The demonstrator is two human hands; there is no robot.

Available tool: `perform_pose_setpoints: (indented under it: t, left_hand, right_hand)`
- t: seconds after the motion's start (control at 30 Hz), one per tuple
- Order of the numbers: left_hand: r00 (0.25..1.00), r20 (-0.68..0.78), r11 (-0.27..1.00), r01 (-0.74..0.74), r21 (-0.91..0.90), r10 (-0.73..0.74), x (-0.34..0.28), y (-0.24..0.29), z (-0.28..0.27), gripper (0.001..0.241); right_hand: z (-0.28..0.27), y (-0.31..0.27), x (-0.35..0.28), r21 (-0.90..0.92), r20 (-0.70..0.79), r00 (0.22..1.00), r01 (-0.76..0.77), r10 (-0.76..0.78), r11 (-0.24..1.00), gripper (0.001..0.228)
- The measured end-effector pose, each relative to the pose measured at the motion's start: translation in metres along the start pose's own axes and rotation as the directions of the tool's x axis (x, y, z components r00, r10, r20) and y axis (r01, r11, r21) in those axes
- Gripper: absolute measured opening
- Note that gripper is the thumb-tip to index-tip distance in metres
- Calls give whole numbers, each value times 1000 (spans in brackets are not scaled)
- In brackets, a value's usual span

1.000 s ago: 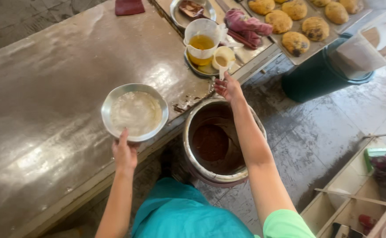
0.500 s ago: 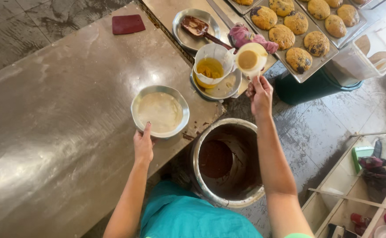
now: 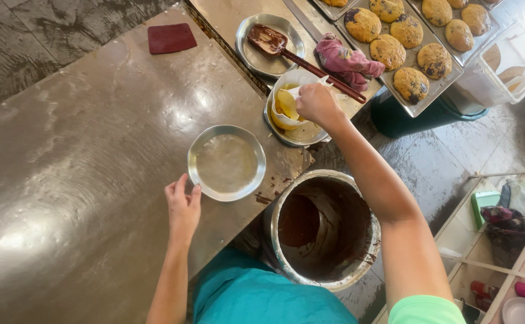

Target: The person scoops chocolate batter from a large bucket using a ladle and fills paper liners in a muffin tray. They then stir the batter in the bucket with a spatula and transfer some batter into a separate metal bowl.

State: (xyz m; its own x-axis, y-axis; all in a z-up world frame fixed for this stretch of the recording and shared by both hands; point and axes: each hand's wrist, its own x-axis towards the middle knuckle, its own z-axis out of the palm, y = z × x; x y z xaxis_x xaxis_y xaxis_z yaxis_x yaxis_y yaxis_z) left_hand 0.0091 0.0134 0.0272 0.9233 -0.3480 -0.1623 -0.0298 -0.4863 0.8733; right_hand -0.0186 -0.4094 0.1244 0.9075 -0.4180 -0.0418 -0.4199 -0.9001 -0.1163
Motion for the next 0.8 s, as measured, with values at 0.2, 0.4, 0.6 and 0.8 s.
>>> perform_pose_setpoints:
  t: [0.2, 0.4, 0.6, 0.8]
  left_hand:
    - [954, -54, 940, -279, 199, 295, 15, 1, 13, 46]
    - [981, -24, 964, -183, 195, 191, 38, -7, 13, 48]
    - [996, 58, 982, -77, 171, 68, 42, -9, 4, 48]
    - [994, 63, 988, -97, 117, 90, 38, -7, 5, 50]
  right_hand:
    - [35, 9, 22, -90, 191, 979, -53, 70, 995, 25]
    - [31, 22, 31, 128, 169, 983, -96, 73, 987, 23]
    - [-19, 3, -17, 34, -72, 995, 66, -64, 997, 22]
    - [-50, -26, -50, -149, -106, 980, 154, -171, 977, 19]
